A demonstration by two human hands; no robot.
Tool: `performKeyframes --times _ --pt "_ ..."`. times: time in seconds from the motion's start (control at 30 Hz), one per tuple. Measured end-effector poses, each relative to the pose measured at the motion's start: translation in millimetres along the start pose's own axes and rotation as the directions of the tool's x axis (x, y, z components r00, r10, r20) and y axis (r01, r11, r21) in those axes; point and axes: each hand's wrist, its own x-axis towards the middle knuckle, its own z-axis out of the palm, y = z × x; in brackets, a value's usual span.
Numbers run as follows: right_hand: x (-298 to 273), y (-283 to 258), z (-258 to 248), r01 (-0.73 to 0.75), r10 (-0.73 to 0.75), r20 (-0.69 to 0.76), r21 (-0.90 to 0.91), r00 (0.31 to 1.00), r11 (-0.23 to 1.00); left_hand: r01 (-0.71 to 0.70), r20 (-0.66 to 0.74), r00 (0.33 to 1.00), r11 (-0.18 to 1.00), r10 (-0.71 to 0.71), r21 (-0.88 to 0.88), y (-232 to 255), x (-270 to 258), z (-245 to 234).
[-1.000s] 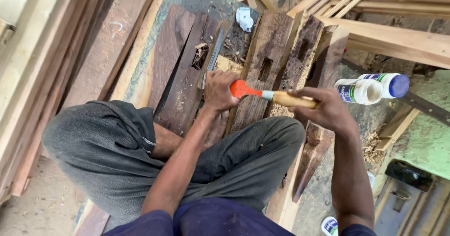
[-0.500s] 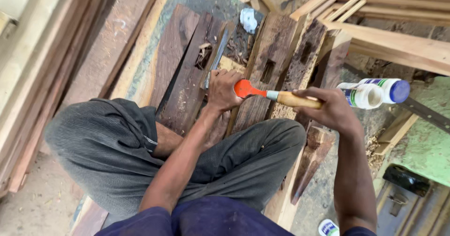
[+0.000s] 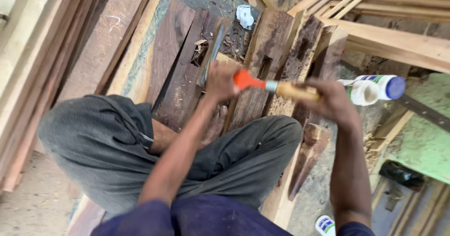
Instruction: The person sits cross-legged on the floor and uses a chisel and a wooden mallet to carve a rectangular recess into a piece of dark wood. They repeatedly strike the chisel to remove wood chips and occasionally clear the debris by hand.
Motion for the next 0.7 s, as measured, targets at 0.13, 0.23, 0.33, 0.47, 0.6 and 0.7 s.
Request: performKeyframes --times 0.13,0.23,0.33,0.47,0.6,0.7 --pt "0 -2 -3 0.073 -0.073 -0.028 0.018 0.997 0.997 -0.006 -0.06 0.998 0.996 0.0 -0.088 0 -4 4" --pt "23 19 -22 0.236 -0.227 -0.199 0.02 0.953 0.972 -0.188 -0.043 0.981 0.982 0.188 0.014 -34 82 16" --pt "50 25 -37 0.251 -0.216 -0.306 0.078 0.927 0.965 -0.109 0.095 0.99 0.994 0.107 0.017 -21 126 10" --pt "23 25 -8 0.148 -0.131 -0.131 0.128 0.983 0.981 -0.065 0.018 0.998 0.998 0.065 -0.003 -12 58 -1" --pt "1 2 4 0.063 -0.065 0.01 0.098 0.998 0.993 0.05 0.021 0.999 0.998 -0.05 0.024 3 -8 -8" --pt "6 5 -6 0.117 -0.105 -0.088 0.144 0.991 0.983 -0.04 -0.025 0.999 0.999 0.04 -0.024 -14 23 8"
